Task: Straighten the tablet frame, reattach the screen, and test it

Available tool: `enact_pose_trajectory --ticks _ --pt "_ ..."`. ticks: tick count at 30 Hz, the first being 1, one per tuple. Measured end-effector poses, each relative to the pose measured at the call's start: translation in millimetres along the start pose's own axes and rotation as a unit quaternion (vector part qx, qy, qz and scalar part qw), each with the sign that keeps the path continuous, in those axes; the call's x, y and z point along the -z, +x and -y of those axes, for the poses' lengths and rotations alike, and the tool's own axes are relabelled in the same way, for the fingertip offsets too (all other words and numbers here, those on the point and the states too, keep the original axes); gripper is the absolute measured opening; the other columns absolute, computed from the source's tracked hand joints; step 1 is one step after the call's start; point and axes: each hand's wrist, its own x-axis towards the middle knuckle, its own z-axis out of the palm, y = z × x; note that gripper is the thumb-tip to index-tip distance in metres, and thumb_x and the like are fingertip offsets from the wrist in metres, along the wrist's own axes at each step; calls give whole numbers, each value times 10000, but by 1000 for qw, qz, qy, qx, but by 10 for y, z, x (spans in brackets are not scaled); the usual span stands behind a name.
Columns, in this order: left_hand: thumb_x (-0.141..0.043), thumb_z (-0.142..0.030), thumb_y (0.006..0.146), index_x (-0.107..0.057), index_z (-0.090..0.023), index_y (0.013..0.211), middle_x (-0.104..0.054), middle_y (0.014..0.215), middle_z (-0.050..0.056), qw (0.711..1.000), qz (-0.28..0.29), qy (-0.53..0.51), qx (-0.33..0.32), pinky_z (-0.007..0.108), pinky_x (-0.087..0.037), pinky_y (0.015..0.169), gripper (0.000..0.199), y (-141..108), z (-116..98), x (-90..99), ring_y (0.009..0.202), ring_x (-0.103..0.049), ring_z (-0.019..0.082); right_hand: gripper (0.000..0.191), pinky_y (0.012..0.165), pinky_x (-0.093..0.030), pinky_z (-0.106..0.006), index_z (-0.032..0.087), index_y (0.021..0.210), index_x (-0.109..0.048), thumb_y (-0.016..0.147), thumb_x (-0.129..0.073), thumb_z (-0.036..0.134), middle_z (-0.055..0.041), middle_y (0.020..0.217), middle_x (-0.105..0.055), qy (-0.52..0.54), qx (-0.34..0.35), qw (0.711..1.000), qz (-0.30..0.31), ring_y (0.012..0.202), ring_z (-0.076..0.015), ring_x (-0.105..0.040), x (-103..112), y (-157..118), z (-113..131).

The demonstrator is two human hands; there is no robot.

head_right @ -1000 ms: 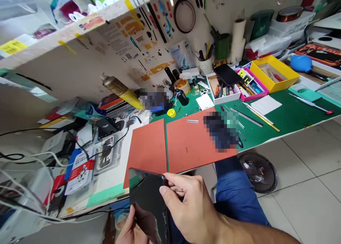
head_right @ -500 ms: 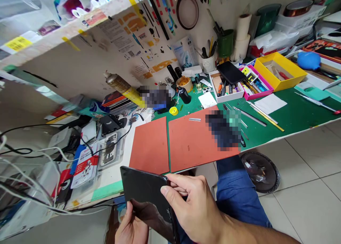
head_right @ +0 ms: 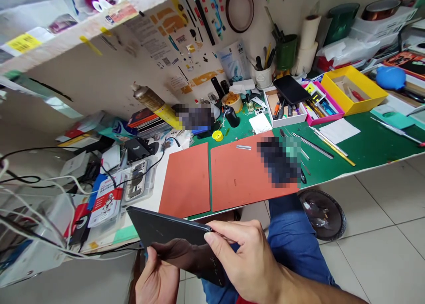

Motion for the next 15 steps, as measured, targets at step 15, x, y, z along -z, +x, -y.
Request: enact_pose_trajectory --ticks 15 --pt "-489 -145 1052 -770 -246 1258 -842 1121 49 999 -21 32 -22 318 -621 1021 363 -17 3 7 1025 -796 153 299 629 -524 -284 212 1149 -881 1051 -626 331 -17 793 -789 -12 24 1000 -3 666 -167 -661 -2 20 -8"
